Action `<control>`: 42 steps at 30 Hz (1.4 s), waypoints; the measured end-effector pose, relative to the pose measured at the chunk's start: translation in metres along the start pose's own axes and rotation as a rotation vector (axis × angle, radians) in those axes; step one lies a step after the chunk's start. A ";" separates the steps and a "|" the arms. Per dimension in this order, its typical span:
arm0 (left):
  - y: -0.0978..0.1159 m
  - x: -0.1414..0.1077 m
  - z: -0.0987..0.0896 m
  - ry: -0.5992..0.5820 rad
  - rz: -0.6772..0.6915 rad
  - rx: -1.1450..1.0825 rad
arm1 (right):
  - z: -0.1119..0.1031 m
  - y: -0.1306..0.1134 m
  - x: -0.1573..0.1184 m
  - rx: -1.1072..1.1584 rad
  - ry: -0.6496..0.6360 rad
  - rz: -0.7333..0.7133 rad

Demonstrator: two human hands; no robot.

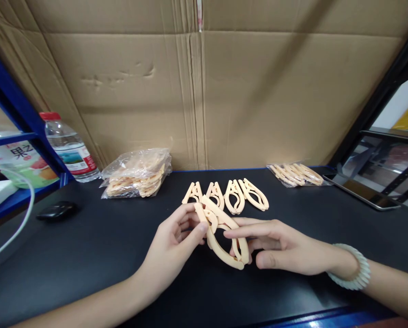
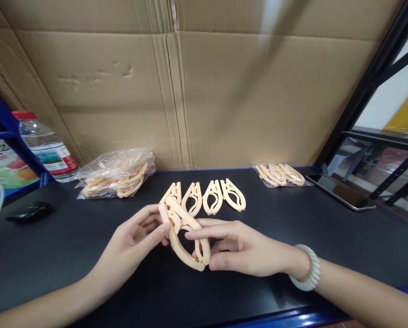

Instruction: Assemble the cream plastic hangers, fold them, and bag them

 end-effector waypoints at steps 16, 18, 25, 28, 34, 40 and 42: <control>-0.003 0.001 -0.001 0.021 -0.028 -0.090 | -0.010 0.009 -0.002 -0.016 0.031 0.010; -0.003 0.001 -0.001 0.027 -0.024 -0.095 | -0.010 0.009 -0.003 -0.029 0.037 0.017; -0.001 0.001 -0.001 0.044 -0.001 -0.083 | -0.007 0.006 -0.002 -0.013 0.019 0.007; 0.001 -0.001 0.002 0.009 0.014 -0.071 | -0.003 0.005 0.001 0.010 -0.037 -0.005; 0.000 0.001 0.005 -0.001 -0.010 -0.079 | -0.003 0.006 0.002 -0.027 -0.041 0.028; -0.004 0.002 0.004 -0.020 -0.036 -0.099 | -0.002 0.005 0.002 0.004 -0.025 0.023; -0.005 0.002 0.002 -0.024 -0.044 -0.103 | -0.006 0.005 0.001 0.008 0.005 0.041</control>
Point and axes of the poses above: each hand's wrist, its own x-axis towards the middle knuckle, its own z-axis out of the palm, y = z × x, the point moved 4 cm from there along x, towards the middle knuckle, and after that the axes turned 6 degrees about -x, right-handed, at the moved point
